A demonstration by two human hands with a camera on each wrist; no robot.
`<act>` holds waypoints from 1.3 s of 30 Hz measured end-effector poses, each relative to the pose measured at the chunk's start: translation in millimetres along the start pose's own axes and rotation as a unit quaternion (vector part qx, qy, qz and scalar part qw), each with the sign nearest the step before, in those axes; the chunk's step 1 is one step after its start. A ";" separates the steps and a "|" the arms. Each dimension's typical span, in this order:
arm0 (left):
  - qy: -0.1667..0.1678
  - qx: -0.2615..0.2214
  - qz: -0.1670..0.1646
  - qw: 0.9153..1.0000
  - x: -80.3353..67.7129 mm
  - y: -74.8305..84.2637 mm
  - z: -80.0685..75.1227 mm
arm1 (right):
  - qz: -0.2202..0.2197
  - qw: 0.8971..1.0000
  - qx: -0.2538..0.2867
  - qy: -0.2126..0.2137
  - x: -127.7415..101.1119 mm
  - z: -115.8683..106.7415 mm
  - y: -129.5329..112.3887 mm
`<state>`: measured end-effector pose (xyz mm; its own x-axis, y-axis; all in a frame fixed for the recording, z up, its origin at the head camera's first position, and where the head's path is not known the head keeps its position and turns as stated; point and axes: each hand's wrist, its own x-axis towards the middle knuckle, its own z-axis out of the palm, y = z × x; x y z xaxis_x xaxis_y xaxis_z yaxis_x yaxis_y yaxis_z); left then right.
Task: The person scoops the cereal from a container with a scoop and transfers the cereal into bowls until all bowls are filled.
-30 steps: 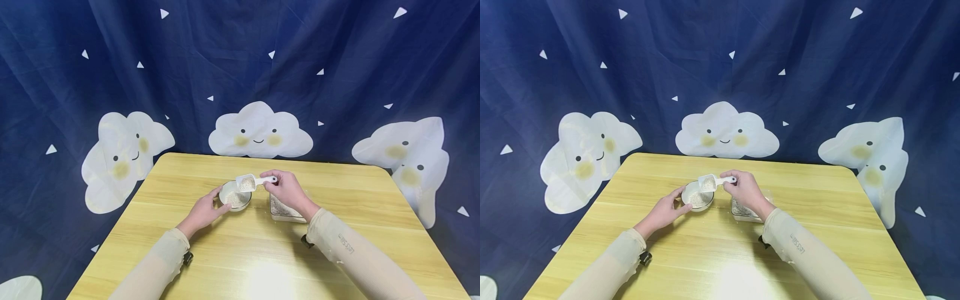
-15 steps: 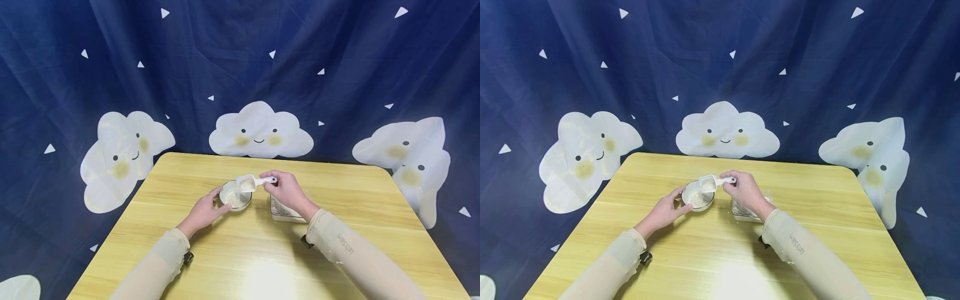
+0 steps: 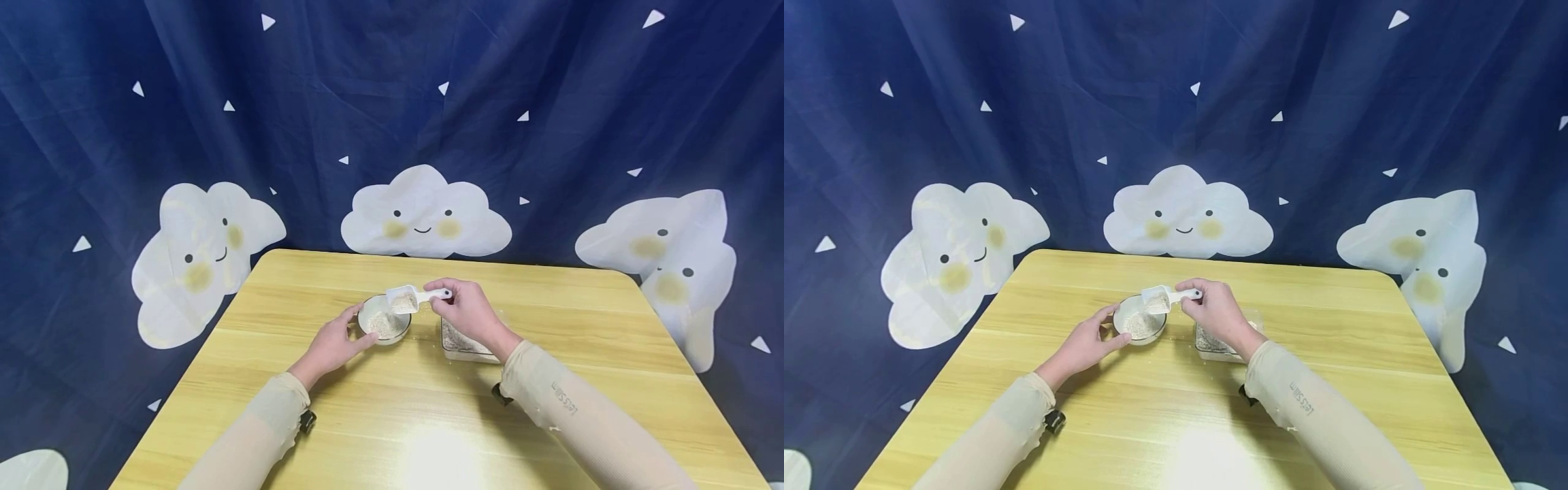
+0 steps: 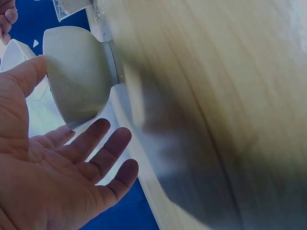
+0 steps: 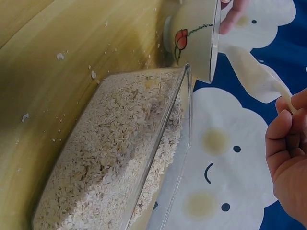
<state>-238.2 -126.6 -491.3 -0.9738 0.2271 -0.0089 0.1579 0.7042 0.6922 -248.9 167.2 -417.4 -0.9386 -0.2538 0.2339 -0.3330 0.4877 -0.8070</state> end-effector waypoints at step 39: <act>0.016 0.006 0.007 1.000 1.1 -5.2 1.4 | -0.443 0.826 -0.348 0.030 -12.9 23.8 -6.0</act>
<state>-239.9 -129.1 -495.9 -0.9763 0.2151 0.0232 0.1725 0.7095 0.6832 -232.6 147.7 -428.5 -0.2936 -0.7370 0.6087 -0.8437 0.4992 0.1975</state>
